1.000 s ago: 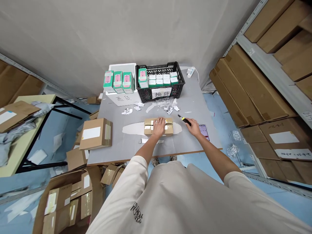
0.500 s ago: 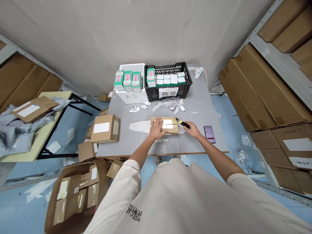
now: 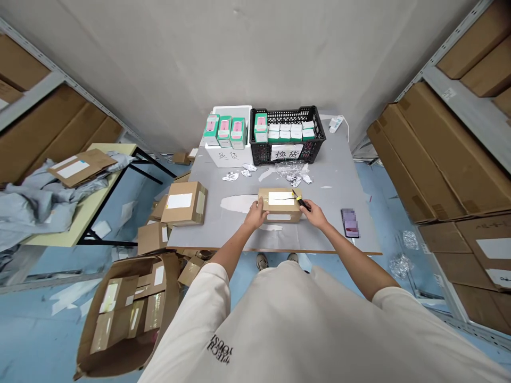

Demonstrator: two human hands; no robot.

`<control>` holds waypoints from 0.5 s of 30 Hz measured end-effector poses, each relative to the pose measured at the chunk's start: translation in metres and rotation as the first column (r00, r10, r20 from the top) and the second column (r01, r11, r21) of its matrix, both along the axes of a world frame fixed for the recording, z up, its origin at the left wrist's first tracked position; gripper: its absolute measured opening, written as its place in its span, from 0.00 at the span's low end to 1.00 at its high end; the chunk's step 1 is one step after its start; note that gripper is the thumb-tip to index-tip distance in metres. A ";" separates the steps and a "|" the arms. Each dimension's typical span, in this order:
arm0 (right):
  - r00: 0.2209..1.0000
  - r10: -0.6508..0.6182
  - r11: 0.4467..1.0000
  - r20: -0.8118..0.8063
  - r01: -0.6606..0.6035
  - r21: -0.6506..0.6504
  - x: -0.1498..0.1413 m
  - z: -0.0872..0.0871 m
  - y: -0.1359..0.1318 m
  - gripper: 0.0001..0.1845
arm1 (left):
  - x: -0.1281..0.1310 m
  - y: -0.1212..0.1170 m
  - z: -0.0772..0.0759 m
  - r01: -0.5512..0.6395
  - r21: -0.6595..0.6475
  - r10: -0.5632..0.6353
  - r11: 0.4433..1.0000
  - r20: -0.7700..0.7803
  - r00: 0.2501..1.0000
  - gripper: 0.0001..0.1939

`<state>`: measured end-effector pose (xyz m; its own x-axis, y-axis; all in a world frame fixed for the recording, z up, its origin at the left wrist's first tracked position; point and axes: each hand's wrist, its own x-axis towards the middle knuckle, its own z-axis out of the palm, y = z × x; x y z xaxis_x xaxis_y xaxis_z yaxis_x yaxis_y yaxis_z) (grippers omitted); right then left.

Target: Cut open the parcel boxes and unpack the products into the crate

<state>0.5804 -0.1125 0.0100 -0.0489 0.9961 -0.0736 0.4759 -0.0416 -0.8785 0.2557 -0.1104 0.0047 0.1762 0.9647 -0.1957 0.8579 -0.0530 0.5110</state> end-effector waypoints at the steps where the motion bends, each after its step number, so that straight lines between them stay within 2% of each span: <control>1: 1.000 -0.025 1.000 0.001 0.025 0.009 0.003 0.003 0.002 0.26 | 0.003 0.001 0.004 0.008 0.012 -0.008 1.000 -0.004 1.000 0.41; 5: 0.990 -0.139 0.990 0.037 0.139 0.017 0.021 0.015 0.007 0.27 | 0.018 0.006 0.022 0.052 0.053 -0.049 0.997 -0.057 0.997 0.37; 8: 0.977 -0.199 0.979 0.081 0.201 -0.018 0.029 0.018 0.008 0.27 | 0.030 0.008 0.028 0.078 0.043 -0.073 0.996 -0.094 0.993 0.34; 10: 0.971 -0.226 0.972 0.081 0.230 -0.045 0.032 0.015 0.006 0.28 | 0.035 0.009 0.027 0.044 0.020 -0.043 0.999 -0.070 0.997 0.35; 15: 0.973 -0.229 0.970 0.019 0.230 -0.082 0.037 -0.003 0.001 0.27 | 0.041 0.013 0.015 -0.126 -0.059 0.132 0.990 0.107 0.985 0.41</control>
